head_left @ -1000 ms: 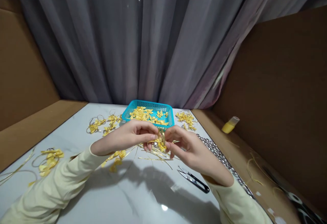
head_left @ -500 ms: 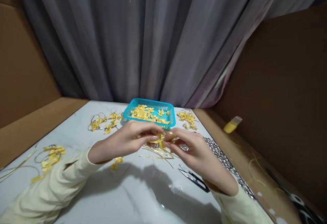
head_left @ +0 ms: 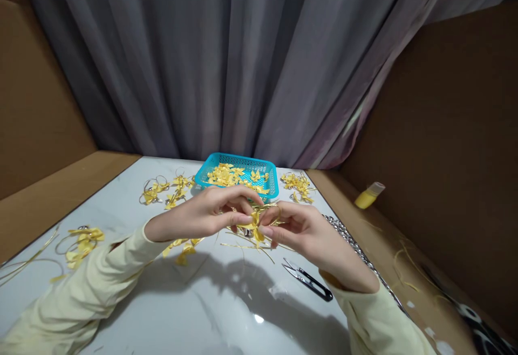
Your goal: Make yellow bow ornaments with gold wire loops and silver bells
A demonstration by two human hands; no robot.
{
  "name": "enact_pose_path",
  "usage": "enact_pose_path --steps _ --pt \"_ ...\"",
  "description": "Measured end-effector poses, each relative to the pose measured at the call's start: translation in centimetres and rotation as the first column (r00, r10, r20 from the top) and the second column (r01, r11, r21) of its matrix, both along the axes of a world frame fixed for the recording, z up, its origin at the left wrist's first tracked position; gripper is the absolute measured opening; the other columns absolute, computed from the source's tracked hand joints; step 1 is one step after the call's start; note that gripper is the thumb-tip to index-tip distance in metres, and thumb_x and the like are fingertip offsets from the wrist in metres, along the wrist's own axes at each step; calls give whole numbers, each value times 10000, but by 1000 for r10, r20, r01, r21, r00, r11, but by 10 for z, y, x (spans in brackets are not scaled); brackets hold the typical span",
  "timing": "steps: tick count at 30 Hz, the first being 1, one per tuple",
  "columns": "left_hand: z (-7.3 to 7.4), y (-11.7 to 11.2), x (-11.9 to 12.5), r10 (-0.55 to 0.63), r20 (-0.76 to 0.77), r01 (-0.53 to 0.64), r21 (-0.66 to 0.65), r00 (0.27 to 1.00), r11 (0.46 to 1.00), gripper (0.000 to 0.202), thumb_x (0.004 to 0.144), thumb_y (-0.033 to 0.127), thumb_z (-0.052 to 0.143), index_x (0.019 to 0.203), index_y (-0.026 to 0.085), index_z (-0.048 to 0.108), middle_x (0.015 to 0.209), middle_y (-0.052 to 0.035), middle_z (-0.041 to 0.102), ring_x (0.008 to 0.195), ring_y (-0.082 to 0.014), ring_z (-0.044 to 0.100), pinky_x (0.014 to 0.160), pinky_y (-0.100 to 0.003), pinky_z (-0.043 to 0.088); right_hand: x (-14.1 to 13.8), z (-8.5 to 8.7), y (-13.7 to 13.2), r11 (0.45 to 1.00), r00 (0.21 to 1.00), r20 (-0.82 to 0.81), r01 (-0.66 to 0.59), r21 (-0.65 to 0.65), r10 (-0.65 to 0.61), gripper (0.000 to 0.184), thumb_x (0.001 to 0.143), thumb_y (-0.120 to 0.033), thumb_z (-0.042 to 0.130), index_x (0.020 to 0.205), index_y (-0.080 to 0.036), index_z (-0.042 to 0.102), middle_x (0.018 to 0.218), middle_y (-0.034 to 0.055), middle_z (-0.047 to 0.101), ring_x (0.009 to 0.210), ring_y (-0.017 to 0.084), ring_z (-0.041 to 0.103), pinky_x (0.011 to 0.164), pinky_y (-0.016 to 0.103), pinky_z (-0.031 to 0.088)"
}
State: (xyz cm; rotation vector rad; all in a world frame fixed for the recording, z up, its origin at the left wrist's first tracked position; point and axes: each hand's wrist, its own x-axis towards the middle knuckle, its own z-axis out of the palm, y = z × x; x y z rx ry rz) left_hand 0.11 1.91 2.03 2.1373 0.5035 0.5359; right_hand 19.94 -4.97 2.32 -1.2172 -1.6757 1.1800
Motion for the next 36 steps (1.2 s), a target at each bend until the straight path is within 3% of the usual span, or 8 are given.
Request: enact_pose_path --steps 2,4,7,11,20,26,36 --pt "1 -2 1 18 -3 -18 26 1000 1000 253 878 248 496 1125 193 510 892 -29 665 764 -126 625 649 -217 503 0 -1 1 999 999 -22 31 -27 -32 153 733 -281 679 699 -151 605 703 6 604 563 84 556 541 224 487" --pt "1 -6 2 121 6 -121 124 993 985 198 890 285 485 1058 190 528 904 -25 651 758 -121 612 626 -211 485 0 -3 3 997 996 -32 79 -4 -79 170 727 -273 679 658 -149 585 708 17 618 549 86 556 535 234 490" --pt "-2 -17 4 283 49 -284 328 958 901 188 891 340 481 836 169 539 793 -3 620 667 -106 569 562 -207 432 -1 -5 2 990 990 -47 132 45 -130 177 730 -282 669 650 -149 583 729 35 632 561 99 559 533 249 499" --pt "-12 -32 7 294 39 -277 471 955 837 240 847 393 545 781 164 515 705 18 562 589 -99 511 536 -226 389 -4 -7 -4 979 984 -63 174 106 -168 176 743 -285 655 651 -155 579 741 41 634 590 110 558 541 248 493" --pt "-16 -30 13 292 50 -285 421 955 861 183 883 326 502 876 156 568 817 -15 638 664 -113 574 602 -225 448 -2 -10 -6 954 983 17 171 245 -181 99 786 -244 611 730 -166 637 772 45 663 692 145 602 626 268 509" --pt "-17 -29 11 303 49 -293 438 952 850 184 879 293 499 914 147 606 835 -38 655 682 -126 586 615 -226 467 -3 -12 -7 956 982 -34 187 227 -184 82 785 -236 619 771 -171 667 861 60 686 769 166 637 663 282 534" --pt "-12 -30 12 256 24 -236 481 966 844 216 886 216 442 823 146 636 711 -27 636 612 -117 557 588 -224 442 -5 -11 -7 965 986 -31 165 202 -162 85 787 -248 625 758 -178 665 813 49 688 722 157 645 653 279 555"
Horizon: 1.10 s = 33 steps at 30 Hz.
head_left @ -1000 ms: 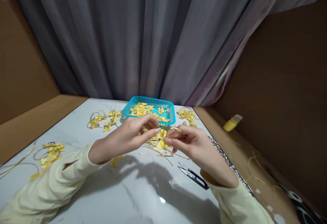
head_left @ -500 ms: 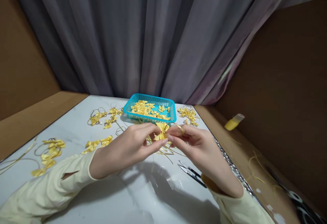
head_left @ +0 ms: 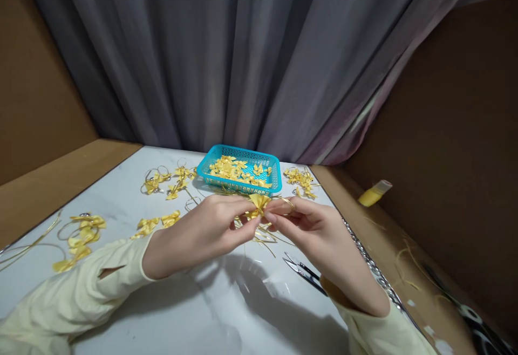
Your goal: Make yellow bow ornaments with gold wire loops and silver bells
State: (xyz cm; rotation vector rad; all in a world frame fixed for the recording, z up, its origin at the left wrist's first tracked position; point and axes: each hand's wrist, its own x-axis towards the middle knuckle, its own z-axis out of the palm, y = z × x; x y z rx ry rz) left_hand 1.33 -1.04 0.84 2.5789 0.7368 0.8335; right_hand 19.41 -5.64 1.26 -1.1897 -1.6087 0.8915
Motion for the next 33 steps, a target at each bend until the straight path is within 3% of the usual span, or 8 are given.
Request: enact_pose_path --steps 14,19,33 --pt "5 3 -5 -109 28 112 -121 994 986 246 890 217 460 720 143 622 631 17 583 553 -80 489 534 -202 363 1 2 -4 999 996 -91 -19 -42 15 76 765 -241 653 733 -173 660 743 39 677 675 146 646 628 261 555" --pt "5 2 -4 -97 3 97 -70 995 993 245 846 165 490 619 143 579 530 41 463 479 -68 394 472 -204 303 -1 2 -4 998 995 -98 -16 -59 10 67 761 -226 656 722 -172 662 717 33 678 679 146 650 622 249 552" --pt "3 2 -5 -123 -53 130 142 991 981 303 884 135 398 625 127 557 550 26 481 476 -72 403 470 -200 297 -5 0 -1 991 983 -182 -33 -126 10 116 719 -192 685 782 -164 591 732 17 652 671 117 627 635 234 559"
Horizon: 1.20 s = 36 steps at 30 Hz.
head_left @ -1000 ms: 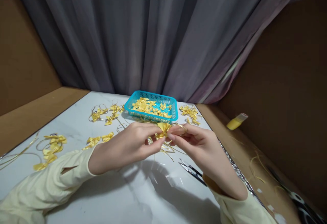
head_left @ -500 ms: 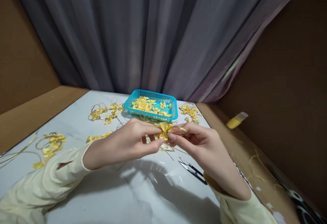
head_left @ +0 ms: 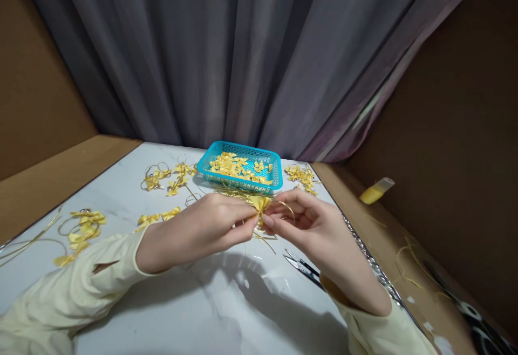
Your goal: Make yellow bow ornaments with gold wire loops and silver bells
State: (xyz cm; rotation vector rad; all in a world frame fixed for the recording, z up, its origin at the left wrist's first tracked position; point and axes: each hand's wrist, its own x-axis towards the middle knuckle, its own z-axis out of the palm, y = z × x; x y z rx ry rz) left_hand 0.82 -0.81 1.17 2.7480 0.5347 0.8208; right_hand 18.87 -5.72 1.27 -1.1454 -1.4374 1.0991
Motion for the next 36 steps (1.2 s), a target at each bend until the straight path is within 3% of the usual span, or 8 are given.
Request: enact_pose_path --steps 4,15,28,36 --pt "1 0 0 -6 -33 7 16 999 1000 304 891 142 380 646 130 559 556 22 499 472 -71 406 465 -199 287 0 -3 3 999 996 -75 -45 -31 43 181 721 -177 683 824 -173 534 708 4 638 618 104 620 595 224 557" --pt "3 1 -2 -59 -108 48 -97 992 994 255 866 129 443 669 119 605 539 30 484 479 -71 417 478 -200 295 4 -7 1 997 996 -52 -68 -36 66 282 680 -246 735 856 -183 523 697 -2 627 573 111 622 542 229 544" --pt "-4 2 -3 -29 -125 28 -9 992 1000 258 875 121 406 679 125 574 593 16 499 506 -82 430 497 -216 295 -6 -5 4 998 999 1 -45 -41 45 214 702 -194 684 819 -176 506 707 -12 562 612 84 554 523 184 528" --pt "-3 0 -4 -49 -116 45 -39 992 998 254 877 126 414 681 121 577 588 20 495 501 -76 425 491 -212 291 -4 -8 4 998 998 29 -48 -30 49 182 712 -168 647 823 -179 503 723 -10 565 611 95 557 521 212 530"
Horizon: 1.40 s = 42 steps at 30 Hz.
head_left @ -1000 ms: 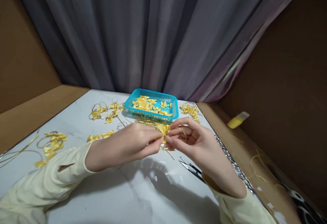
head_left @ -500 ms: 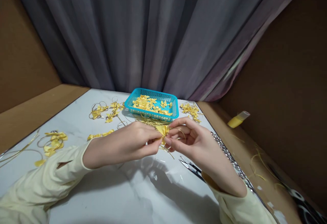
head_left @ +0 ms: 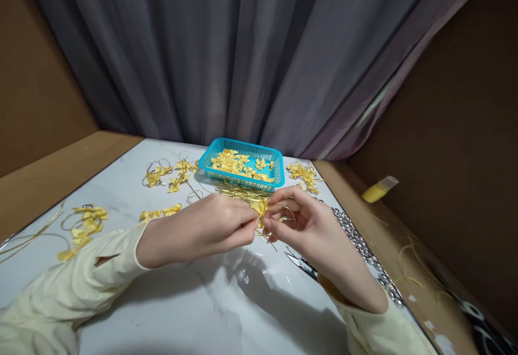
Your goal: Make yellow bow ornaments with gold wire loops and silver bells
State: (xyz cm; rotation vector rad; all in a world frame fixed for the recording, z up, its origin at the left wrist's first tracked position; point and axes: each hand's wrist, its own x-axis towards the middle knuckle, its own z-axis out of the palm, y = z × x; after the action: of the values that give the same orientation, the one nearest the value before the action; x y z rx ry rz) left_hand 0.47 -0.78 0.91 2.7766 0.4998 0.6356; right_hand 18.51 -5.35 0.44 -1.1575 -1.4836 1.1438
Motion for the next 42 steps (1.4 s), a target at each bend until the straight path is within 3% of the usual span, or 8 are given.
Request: enact_pose_path --steps 10,19,28,42 --pt "2 -1 1 11 -40 -9 49 999 999 312 904 160 358 685 127 578 593 2 527 504 -90 435 491 -223 306 -2 2 0 1000 1000 20 10 -13 -10 173 708 -162 629 826 -188 505 702 -11 561 615 105 557 529 227 536" --pt "1 0 1 -11 -25 10 -22 1000 1000 284 887 135 390 668 126 570 577 13 504 502 -80 437 488 -212 298 -1 0 -1 1000 999 42 -7 -8 7 162 720 -151 616 835 -187 506 717 -11 571 607 95 562 524 215 530" --pt "0 -1 1 12 -86 -7 62 996 998 312 897 151 348 651 133 539 573 4 510 492 -91 421 487 -227 271 -1 2 1 1000 996 94 -10 5 10 144 718 -160 607 815 -183 504 706 -10 574 601 103 574 545 236 511" --pt "3 -2 1 -20 -35 18 -61 999 998 281 864 114 393 620 132 532 544 24 485 475 -74 425 471 -219 290 0 1 -4 989 961 278 -48 143 7 105 754 -138 561 834 -185 512 742 5 593 665 124 579 597 259 511"
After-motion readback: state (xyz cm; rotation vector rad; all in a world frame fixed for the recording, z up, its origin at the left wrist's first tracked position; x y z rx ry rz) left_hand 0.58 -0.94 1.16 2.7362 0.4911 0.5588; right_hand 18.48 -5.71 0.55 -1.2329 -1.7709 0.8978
